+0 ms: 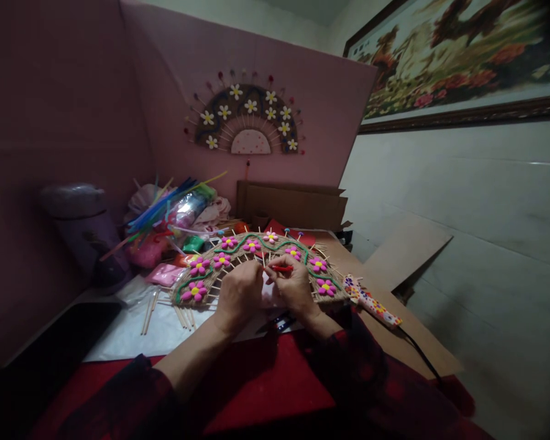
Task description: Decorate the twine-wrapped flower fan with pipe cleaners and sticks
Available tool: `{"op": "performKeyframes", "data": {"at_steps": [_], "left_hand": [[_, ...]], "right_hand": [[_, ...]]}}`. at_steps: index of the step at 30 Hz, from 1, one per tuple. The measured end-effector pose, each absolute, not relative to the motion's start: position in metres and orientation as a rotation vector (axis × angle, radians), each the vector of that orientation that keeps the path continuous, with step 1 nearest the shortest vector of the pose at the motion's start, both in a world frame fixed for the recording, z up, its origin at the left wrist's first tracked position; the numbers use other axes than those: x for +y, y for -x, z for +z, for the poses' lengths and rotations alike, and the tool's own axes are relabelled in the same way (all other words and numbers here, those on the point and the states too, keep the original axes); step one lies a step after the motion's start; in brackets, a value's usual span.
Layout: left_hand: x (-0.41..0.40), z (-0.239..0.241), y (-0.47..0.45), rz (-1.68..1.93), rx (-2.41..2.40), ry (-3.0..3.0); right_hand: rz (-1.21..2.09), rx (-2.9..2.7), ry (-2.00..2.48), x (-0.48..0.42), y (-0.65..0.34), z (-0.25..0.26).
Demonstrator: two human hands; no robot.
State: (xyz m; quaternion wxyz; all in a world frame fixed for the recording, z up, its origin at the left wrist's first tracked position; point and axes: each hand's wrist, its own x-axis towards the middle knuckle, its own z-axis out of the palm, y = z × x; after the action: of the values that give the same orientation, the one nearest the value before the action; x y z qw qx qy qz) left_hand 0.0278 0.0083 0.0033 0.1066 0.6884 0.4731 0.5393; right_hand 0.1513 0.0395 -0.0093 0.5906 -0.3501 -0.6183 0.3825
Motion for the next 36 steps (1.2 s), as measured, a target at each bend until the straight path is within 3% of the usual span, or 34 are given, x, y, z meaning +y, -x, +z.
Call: {"op": "performKeyframes", "data": {"at_steps": [14,36], "left_hand": [[0.013,0.01,-0.024,1.252,0.879,-0.977],[0.015,0.011,-0.027,1.386,1.094,-1.247]], "right_hand": [[0.73,-1.543,0.685,0.04,-0.157,-0.007],[0.802,-1.569,0.781,0.039,-0.157,-0.01]]}}
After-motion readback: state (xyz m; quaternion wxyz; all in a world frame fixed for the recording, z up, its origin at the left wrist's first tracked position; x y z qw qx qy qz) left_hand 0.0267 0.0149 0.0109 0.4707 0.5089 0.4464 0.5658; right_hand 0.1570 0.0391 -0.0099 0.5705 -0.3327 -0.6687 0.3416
